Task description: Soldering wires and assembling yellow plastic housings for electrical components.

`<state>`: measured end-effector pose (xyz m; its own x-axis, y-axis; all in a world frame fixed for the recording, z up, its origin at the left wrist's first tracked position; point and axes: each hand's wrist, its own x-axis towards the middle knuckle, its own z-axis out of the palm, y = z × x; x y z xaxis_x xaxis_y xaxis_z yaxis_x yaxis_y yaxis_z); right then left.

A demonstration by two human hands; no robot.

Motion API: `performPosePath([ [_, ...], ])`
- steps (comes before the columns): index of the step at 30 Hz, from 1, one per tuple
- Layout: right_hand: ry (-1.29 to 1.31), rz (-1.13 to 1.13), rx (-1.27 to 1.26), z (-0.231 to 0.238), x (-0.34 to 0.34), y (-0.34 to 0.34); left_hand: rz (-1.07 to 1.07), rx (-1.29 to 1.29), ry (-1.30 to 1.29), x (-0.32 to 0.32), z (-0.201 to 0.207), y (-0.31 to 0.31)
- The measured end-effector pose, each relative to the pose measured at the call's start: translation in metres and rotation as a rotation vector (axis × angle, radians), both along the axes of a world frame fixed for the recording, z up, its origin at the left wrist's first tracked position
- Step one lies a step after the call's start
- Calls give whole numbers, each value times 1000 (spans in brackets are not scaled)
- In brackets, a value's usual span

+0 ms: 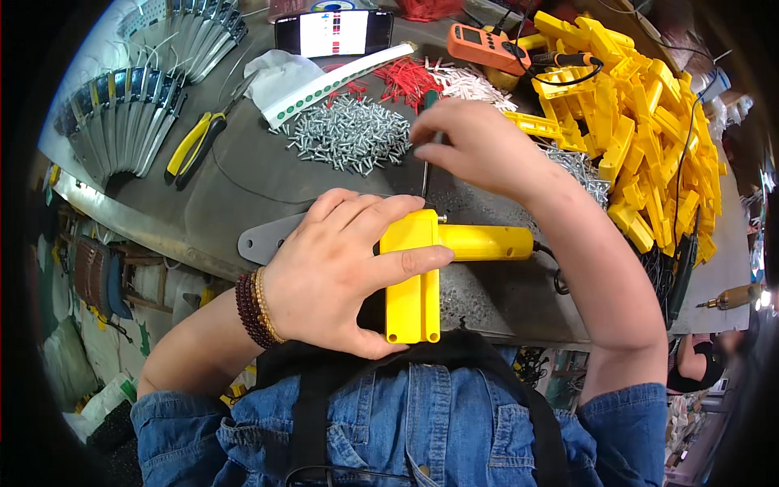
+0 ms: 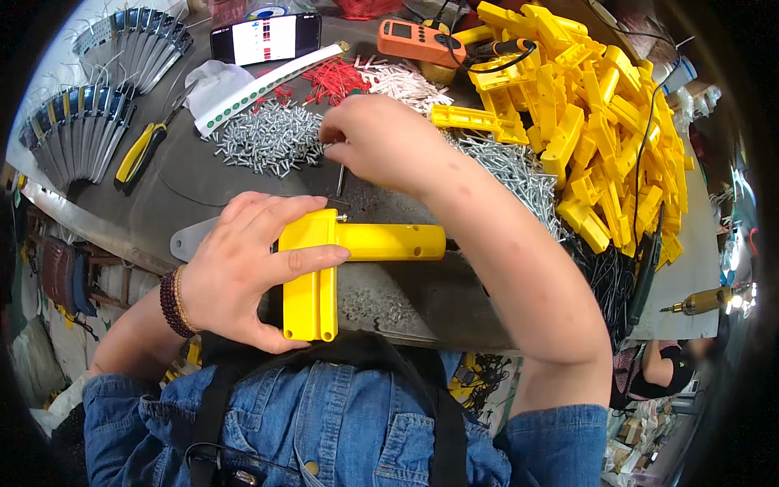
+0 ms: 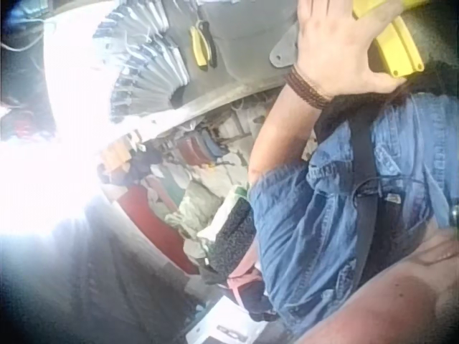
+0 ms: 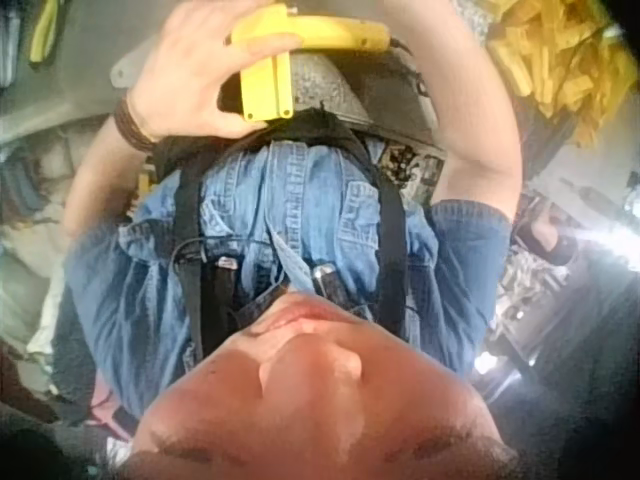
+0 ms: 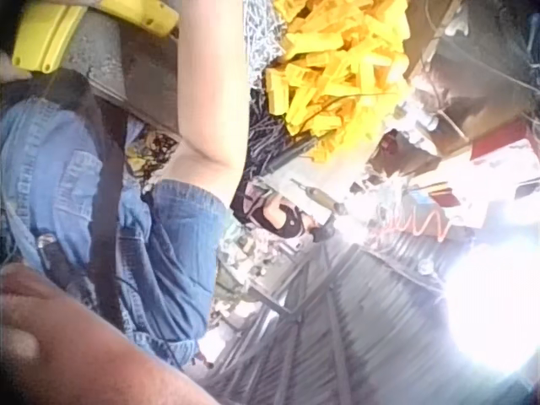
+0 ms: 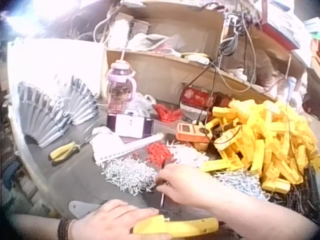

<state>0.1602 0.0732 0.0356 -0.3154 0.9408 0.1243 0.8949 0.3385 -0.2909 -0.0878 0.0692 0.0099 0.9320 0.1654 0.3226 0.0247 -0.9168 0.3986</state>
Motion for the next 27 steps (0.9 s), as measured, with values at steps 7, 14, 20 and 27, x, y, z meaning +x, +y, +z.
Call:
performPosePath([
  [7, -93, -89, -301, -12, 1, 37, -36, -33, -33, -6, 10, 1],
  [14, -25, -67, -191, -22, 4, 33, 299, 99, -4, 16, -7, 76],
  [20, -124, -44, -147, -11, -5, 16, 410, 218, 98, 33, -20, 78],
  [27, 411, 182, -148, 32, -22, -87, 156, -167, -253, 3, 7, 43],
])
